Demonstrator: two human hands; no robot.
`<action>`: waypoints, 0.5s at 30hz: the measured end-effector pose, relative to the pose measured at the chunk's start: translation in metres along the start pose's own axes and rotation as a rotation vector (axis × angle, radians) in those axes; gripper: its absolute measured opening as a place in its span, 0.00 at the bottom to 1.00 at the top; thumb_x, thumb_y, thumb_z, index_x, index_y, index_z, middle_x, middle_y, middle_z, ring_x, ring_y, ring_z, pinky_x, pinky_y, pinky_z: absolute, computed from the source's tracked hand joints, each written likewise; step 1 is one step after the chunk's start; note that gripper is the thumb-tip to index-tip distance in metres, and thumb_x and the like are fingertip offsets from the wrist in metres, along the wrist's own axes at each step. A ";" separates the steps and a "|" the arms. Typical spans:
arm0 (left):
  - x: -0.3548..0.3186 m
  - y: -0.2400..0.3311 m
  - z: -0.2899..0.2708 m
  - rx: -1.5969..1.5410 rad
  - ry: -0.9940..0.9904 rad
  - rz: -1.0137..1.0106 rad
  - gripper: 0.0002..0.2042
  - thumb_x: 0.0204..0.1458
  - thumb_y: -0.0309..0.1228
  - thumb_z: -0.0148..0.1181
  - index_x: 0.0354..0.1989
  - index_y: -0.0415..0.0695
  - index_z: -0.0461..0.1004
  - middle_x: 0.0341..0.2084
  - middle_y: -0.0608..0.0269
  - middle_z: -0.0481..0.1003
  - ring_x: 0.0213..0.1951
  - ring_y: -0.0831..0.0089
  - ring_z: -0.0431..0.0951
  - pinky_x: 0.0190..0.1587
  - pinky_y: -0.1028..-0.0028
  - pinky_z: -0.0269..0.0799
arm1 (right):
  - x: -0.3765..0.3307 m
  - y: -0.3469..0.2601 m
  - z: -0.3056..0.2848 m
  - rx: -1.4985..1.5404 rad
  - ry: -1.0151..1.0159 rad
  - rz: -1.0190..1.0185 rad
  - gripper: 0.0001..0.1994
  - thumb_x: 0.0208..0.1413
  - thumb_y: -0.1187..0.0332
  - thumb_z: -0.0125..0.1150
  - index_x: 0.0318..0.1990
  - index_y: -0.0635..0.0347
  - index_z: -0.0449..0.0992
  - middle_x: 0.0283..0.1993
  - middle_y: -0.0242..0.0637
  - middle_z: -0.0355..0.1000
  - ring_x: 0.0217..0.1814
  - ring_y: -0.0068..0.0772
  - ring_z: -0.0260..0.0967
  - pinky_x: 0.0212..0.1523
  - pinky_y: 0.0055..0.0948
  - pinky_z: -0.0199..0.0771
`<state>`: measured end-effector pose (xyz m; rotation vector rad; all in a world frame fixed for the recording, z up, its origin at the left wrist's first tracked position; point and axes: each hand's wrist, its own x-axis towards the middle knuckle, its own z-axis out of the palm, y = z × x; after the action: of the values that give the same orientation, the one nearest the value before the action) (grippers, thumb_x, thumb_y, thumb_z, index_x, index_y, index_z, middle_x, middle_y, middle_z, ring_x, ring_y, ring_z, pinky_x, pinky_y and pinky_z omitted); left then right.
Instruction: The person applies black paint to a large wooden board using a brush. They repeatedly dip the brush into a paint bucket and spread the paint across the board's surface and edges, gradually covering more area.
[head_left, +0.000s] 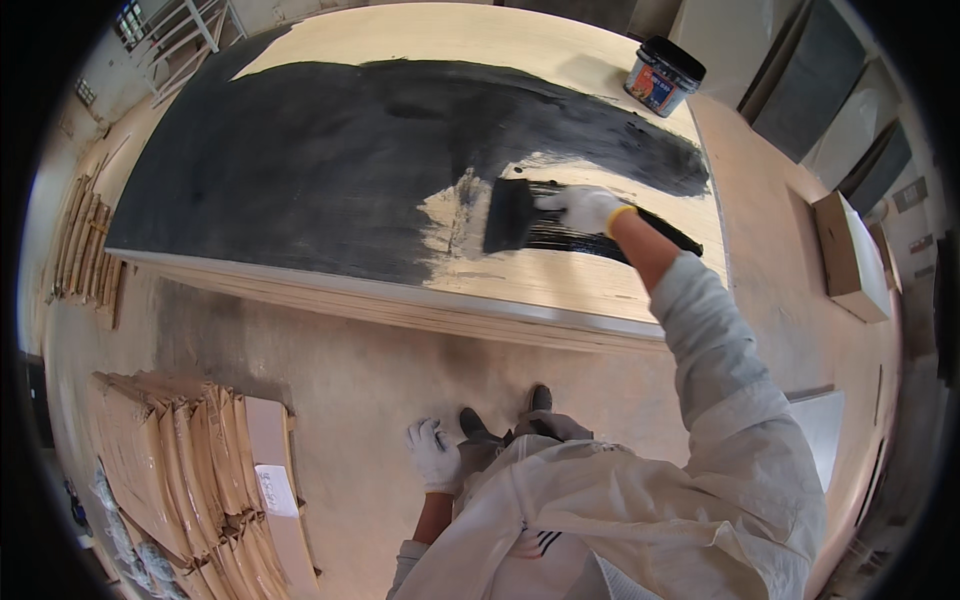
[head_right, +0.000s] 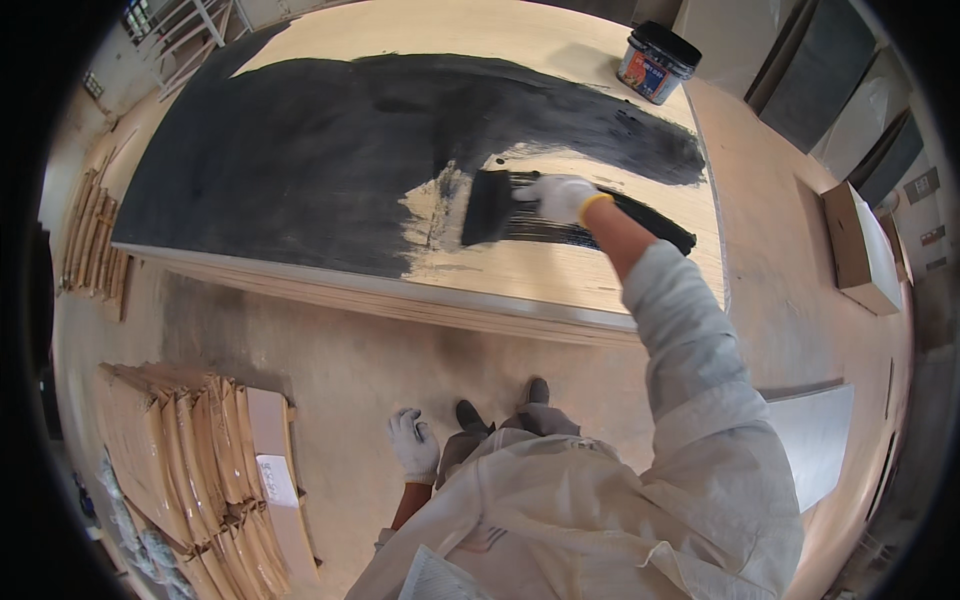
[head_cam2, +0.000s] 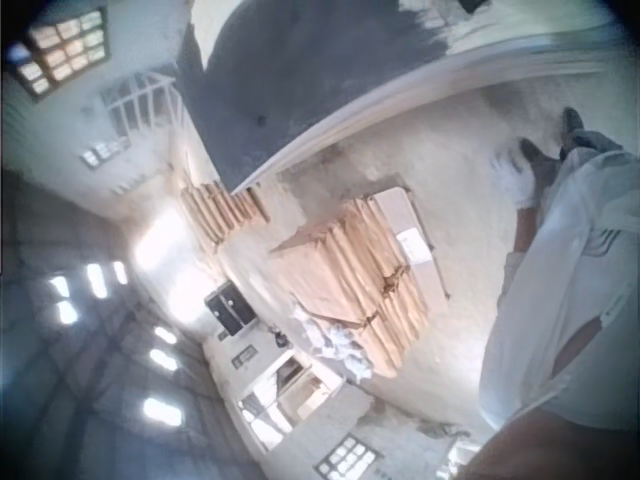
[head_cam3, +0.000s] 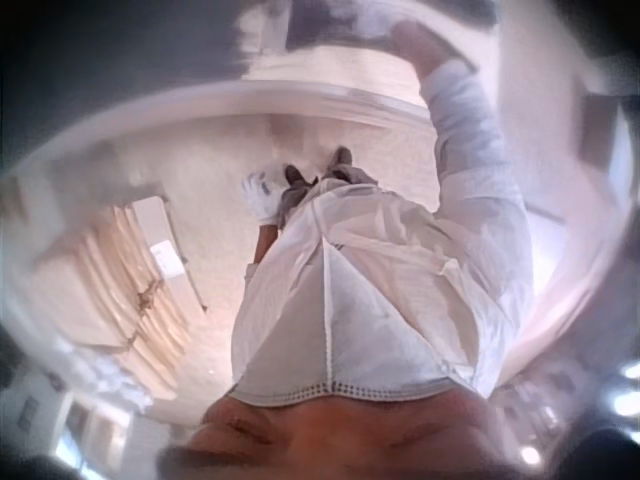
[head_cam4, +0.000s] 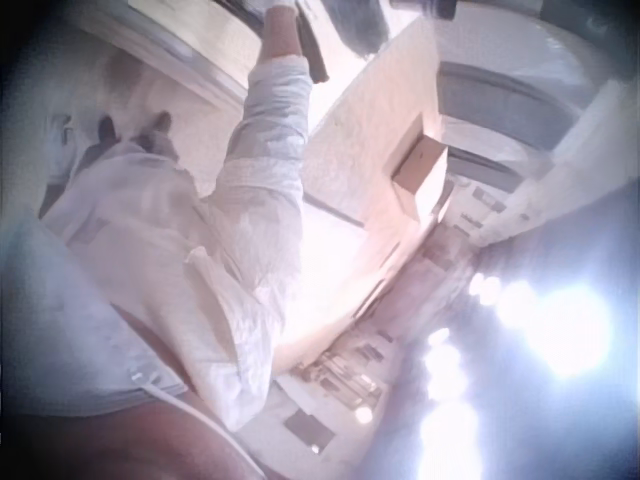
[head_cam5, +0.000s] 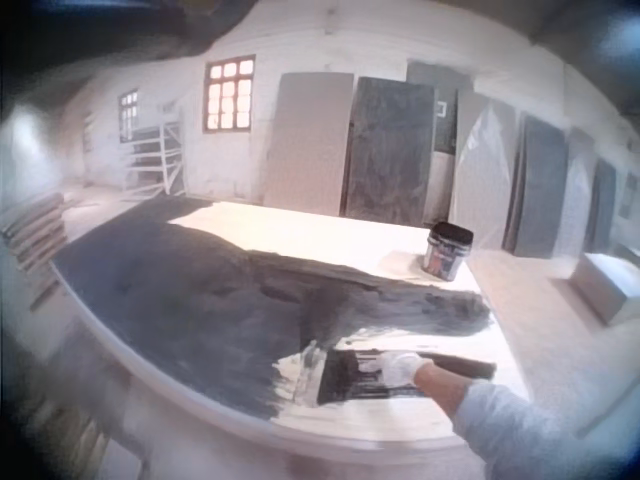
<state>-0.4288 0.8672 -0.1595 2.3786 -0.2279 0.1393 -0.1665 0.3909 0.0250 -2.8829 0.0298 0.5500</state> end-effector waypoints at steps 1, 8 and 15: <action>-0.005 0.000 0.001 0.005 0.008 0.006 0.13 0.53 0.22 0.57 0.48 0.39 0.76 0.49 0.45 0.76 0.57 0.43 0.72 0.61 0.47 0.69 | 0.012 -0.030 -0.003 -0.055 -0.043 -0.027 0.34 0.58 0.74 0.56 0.73 0.31 0.75 0.65 0.48 0.80 0.63 0.54 0.79 0.66 0.42 0.77; -0.032 0.004 0.022 -0.014 -0.045 -0.088 0.11 0.55 0.22 0.56 0.46 0.39 0.77 0.49 0.47 0.77 0.55 0.44 0.74 0.59 0.48 0.70 | -0.076 -0.015 0.017 -0.063 -0.081 0.016 0.34 0.62 0.75 0.52 0.75 0.31 0.72 0.63 0.46 0.81 0.65 0.56 0.78 0.64 0.46 0.78; -0.068 0.000 0.043 0.083 -0.101 -0.228 0.10 0.55 0.21 0.57 0.45 0.39 0.79 0.47 0.48 0.79 0.54 0.46 0.75 0.57 0.52 0.73 | -0.276 0.148 0.060 0.053 -0.030 0.475 0.29 0.65 0.71 0.53 0.71 0.30 0.77 0.58 0.46 0.83 0.60 0.51 0.81 0.60 0.46 0.80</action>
<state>-0.4939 0.8461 -0.2016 2.4772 0.0035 -0.0808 -0.4537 0.2537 0.0424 -2.8115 0.7255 0.6565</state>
